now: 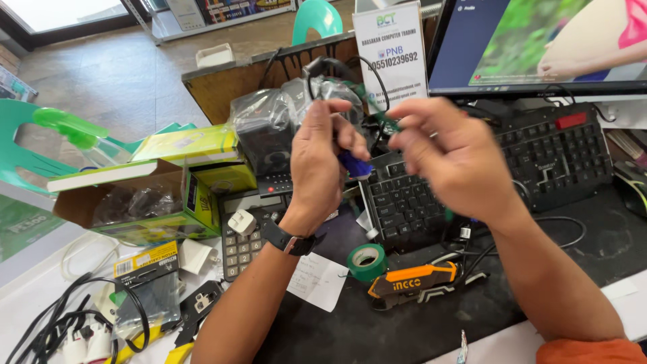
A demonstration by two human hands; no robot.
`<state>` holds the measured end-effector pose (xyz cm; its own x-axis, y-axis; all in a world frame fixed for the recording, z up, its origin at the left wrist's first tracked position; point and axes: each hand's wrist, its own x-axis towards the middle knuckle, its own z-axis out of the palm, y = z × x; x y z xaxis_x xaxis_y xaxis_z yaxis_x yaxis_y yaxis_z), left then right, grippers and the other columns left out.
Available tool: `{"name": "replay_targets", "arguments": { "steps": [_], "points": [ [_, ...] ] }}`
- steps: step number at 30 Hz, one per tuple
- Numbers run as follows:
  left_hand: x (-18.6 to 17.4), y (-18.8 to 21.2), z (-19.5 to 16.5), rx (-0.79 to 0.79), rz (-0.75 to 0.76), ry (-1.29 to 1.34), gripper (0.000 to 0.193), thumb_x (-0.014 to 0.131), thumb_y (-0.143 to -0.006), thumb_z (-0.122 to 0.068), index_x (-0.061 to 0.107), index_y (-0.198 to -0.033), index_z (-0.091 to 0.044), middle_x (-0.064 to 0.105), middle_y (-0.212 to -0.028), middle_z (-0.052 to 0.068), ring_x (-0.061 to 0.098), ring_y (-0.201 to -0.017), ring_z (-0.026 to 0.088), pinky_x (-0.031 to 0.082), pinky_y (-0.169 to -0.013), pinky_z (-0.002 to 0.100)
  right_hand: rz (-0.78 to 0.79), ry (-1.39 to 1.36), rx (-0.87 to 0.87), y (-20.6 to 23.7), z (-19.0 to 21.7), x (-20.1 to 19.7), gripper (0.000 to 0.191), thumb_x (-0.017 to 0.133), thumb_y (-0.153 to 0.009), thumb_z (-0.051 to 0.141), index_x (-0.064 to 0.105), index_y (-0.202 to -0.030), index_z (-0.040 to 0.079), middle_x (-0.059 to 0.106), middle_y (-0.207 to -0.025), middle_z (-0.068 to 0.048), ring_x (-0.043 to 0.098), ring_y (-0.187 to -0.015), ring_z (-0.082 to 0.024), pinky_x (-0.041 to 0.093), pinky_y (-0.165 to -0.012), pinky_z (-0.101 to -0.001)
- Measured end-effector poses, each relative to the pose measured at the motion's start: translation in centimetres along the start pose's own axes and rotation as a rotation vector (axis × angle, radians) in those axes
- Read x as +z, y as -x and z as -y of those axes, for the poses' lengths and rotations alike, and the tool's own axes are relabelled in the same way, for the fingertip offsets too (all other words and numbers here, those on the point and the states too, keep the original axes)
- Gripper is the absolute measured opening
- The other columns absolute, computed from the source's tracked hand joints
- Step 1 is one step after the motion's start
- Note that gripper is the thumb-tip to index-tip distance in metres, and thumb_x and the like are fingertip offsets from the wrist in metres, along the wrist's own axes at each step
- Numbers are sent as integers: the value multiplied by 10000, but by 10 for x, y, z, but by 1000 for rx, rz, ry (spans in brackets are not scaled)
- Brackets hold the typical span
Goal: The person wraps green electrical tape around a section of a black cable, pressing the tape in place, then coils the cable and sets it on the desk. They then pick up a white plug and socket assembly and fit the plug parts together by hand.
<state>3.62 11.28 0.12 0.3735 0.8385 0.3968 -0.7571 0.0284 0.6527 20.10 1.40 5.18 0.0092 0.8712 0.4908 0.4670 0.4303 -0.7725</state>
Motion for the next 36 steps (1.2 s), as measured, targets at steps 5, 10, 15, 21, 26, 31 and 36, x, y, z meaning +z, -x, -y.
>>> {"name": "replay_targets", "arguments": {
  "steps": [5, 10, 15, 21, 26, 31, 36],
  "points": [
    [-8, -3, 1, 0, -220, 0, 373, 446, -1096, -407, 541, -1050, -50, 423, -746, -16, 473, -651, 117, 482, -613, 318, 152, -42, 62, -1, 4, 13, 336, 592, -991, 11, 563, -1319, 80, 717, -930, -33, 619, -698, -56, 539, -620, -225],
    [-10, -3, 0, 21, -224, -234, 506, 455, -1119, -477, 581, -917, -31, 598, -831, 52, 566, -754, 126, 512, -722, 298, 114, -20, -52, -2, 8, 21, 295, 635, -982, -13, 602, -1265, 64, 691, -1002, -20, 644, -818, -51, 531, -694, -218],
    [-3, 4, -1, -52, -79, -281, 557, 443, -1144, -455, 662, -1133, 57, 714, -1006, 138, 662, -904, 183, 545, -834, 330, 86, 22, -86, 2, 9, 26, 237, 711, -941, -16, 672, -1161, 62, 615, -885, -7, 590, -737, -60, 505, -655, -223],
    [9, 11, 1, 8, -125, 19, 563, 386, -1097, -360, 266, -1564, -69, 658, -1201, 183, 656, -1155, 289, 536, -1016, 430, -44, -133, -111, 5, 3, 41, 165, 672, -989, -35, 632, -1137, 27, 640, -1012, -9, 625, -900, -40, 554, -770, -226],
    [14, 17, -6, 87, 24, -3, 593, 434, -1127, -356, 255, -1606, -55, 561, -1380, 139, 582, -1300, 280, 458, -1162, 433, -127, -268, -45, 4, -1, 43, 222, 644, -1016, -28, 593, -1222, 35, 627, -1031, -21, 613, -931, -53, 545, -810, -238],
    [16, 20, -13, 132, -17, -293, 618, 533, -1068, -399, 274, -1527, -76, 573, -1246, 94, 597, -1211, 247, 482, -1038, 396, -40, 200, -422, 9, 7, 43, 327, 663, -975, -68, 602, -1262, 76, 641, -1123, -94, 681, -1040, -210, 575, -894, -315],
    [12, 7, -22, 24, -231, 100, 570, 565, -1005, -486, 511, -1313, -9, 662, -929, 109, 654, -917, 236, 534, -865, 396, 120, -21, -184, 12, 15, 50, 562, 739, -875, 18, 472, -1369, 29, 582, -1229, -106, 643, -960, -195, 573, -838, -335]
  ]
}}
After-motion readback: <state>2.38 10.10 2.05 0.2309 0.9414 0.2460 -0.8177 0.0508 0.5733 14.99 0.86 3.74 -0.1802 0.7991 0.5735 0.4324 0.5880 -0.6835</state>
